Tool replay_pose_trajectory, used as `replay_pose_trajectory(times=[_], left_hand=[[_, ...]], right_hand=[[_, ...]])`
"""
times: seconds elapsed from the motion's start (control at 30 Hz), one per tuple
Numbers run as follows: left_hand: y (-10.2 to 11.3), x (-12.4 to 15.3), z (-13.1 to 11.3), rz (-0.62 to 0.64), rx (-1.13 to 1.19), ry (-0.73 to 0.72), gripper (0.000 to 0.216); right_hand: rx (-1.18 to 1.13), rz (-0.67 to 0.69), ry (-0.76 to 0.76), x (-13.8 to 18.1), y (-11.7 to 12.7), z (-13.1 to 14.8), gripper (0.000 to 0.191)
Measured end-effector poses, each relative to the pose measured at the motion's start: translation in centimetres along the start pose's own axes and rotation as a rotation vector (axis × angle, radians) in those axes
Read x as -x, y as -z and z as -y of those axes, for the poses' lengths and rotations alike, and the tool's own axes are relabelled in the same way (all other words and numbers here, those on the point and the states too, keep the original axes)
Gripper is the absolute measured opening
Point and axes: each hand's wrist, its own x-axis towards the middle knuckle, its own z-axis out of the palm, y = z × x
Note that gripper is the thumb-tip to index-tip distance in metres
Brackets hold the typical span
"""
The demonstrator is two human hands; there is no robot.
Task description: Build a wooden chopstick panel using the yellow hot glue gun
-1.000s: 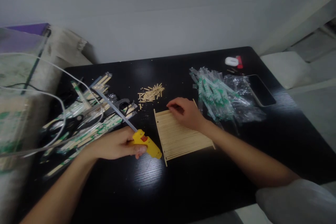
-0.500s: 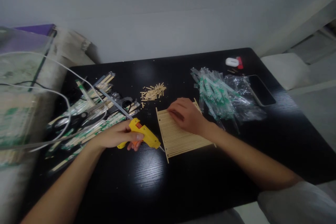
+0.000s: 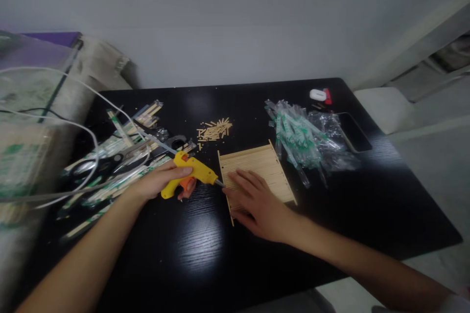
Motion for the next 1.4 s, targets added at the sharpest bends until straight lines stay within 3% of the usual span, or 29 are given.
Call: replay_pose_trajectory(times=[0.23, 0.43, 0.5, 0.6, 0.7, 0.8, 0.93, 1.1, 1.27, 1.4], left_hand=[[0.2, -0.1, 0.2, -0.001, -0.031, -0.003, 0.045], [-0.2, 0.0, -0.2, -0.025, -0.038, -0.013, 0.045], [-0.4, -0.1, -0.4, -0.037, -0.029, -0.013, 0.045], [-0.8, -0.3, -0.6, -0.075, -0.006, -0.018, 0.043], [-1.5, -0.7, -0.7, -0.190, 0.058, -0.053, 0.038], [-2.4, -1.2, -0.7, -0.284, 0.169, -0.048, 0.037], [-3.5, -1.5, -0.7, -0.315, 0.276, -0.001, 0.041], [-4.1, -1.7, -0.6, -0.294, 0.328, -0.017, 0.041], [-3.9, -1.8, -0.3, -0.311, 0.366, -0.009, 0.043], [-3.8, -1.8, -0.3, -0.307, 0.401, -0.011, 0.041]], right_hand=[[0.096, 0.024, -0.006, -0.2, -0.8, 0.2, 0.054], [0.033, 0.051, -0.010, -0.1, 0.3, -0.4, 0.066], [0.005, -0.004, -0.069, 0.3, 0.9, -1.1, 0.063], [-0.051, -0.176, -0.272, 1.3, 1.9, -2.3, 0.052], [-0.176, -0.328, -0.475, 2.5, 3.0, -3.4, 0.046], [-0.442, -0.377, -0.630, 3.2, 4.3, -3.9, 0.044], [-0.854, -0.377, -0.802, 3.0, 5.9, -4.0, 0.043], [-1.103, -0.453, -0.971, 2.5, 6.7, -4.5, 0.039], [-1.295, -0.520, -1.047, 2.4, 6.6, -4.5, 0.042], [-1.327, -0.399, -0.965, 1.7, 6.4, -3.4, 0.044]])
